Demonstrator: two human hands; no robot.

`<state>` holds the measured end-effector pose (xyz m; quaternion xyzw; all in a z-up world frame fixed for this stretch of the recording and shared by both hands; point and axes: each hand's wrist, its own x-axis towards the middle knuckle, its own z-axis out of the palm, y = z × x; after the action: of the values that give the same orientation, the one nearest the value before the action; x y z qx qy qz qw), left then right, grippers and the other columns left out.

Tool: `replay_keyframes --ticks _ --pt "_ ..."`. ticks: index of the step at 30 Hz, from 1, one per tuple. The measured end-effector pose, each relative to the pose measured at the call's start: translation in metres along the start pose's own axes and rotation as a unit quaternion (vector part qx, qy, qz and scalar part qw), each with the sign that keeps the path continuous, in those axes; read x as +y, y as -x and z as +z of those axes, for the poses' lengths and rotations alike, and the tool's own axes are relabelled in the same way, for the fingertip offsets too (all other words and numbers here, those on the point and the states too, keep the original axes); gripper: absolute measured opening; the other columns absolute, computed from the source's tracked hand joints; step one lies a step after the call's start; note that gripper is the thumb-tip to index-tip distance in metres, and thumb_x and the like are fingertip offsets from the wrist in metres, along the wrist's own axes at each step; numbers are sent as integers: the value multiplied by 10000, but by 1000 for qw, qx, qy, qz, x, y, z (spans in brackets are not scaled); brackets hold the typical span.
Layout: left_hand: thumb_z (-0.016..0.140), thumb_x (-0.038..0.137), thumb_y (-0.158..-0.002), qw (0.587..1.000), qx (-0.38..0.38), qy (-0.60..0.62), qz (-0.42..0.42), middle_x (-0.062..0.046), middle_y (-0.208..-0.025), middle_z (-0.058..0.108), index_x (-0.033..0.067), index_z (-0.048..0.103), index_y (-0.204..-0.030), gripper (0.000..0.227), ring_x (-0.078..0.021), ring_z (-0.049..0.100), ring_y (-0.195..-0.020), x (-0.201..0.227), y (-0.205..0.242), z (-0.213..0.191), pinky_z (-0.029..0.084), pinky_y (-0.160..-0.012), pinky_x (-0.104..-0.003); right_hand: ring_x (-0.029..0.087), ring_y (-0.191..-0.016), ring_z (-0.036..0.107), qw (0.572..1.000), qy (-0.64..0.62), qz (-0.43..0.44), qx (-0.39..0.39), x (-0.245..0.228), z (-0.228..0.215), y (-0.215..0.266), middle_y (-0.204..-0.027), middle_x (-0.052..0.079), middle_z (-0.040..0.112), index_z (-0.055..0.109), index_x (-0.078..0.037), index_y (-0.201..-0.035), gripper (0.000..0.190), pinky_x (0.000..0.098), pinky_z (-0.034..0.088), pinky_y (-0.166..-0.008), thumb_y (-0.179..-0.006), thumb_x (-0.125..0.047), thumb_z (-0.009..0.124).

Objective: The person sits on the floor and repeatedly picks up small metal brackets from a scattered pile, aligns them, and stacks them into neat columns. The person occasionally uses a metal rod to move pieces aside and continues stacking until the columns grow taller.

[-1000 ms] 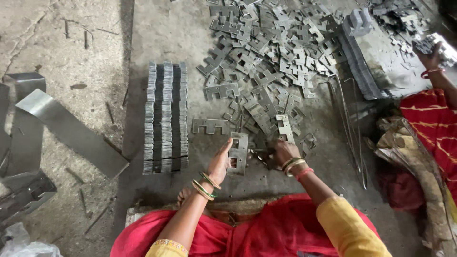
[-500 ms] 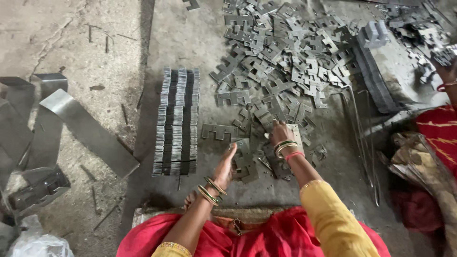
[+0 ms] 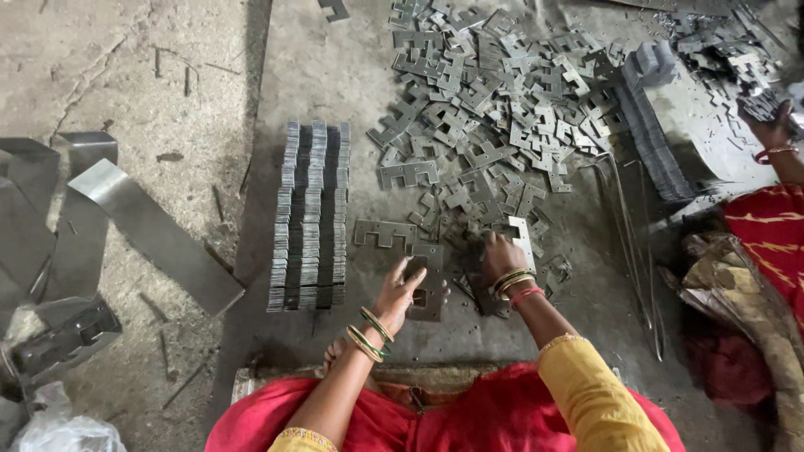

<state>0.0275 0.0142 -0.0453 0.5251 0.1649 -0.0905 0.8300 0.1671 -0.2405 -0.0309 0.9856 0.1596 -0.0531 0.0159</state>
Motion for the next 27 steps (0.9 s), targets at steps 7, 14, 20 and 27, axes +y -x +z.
replay_keyframes --ticks 7,14,20,27 --pt "717 401 -999 992 29 88 -89 -27 -1608 451 159 417 -1588 704 -56 529 -1264 3 -8 -4 468 -973 -252 404 -768 730 992 -96 -46 73 -35 -54 46 -1201 265 694 524 16 -1401 669 471 615 -603 -760 -112 665" --pt "584 445 -986 978 -23 166 -126 -151 -1555 459 69 424 -1540 689 -286 518 -1322 27 8 -1 465 -1034 -423 284 -1141 769 848 -109 -361 373 -85 -108 82 -1362 76 665 614 -164 -1314 365 452 602 -939 -980 -18 625" --pt "763 313 -856 997 25 6 -79 -144 -1610 406 57 375 -1551 837 -238 369 -1477 12 1 3 271 -1199 -398 342 -1092 686 974 -172 19 149 -43 -82 69 -1240 190 711 664 -62 -1199 347 449 600 -901 -856 -32 620" --pt "805 276 -829 999 19 -50 -5 -164 -1542 504 -9 449 -1494 807 -253 452 -1436 4 -6 3 338 -1167 -365 448 -1060 653 961 -58 268 46 65 9 10 -1130 263 686 694 -20 -1128 393 568 529 -852 -801 -228 758"
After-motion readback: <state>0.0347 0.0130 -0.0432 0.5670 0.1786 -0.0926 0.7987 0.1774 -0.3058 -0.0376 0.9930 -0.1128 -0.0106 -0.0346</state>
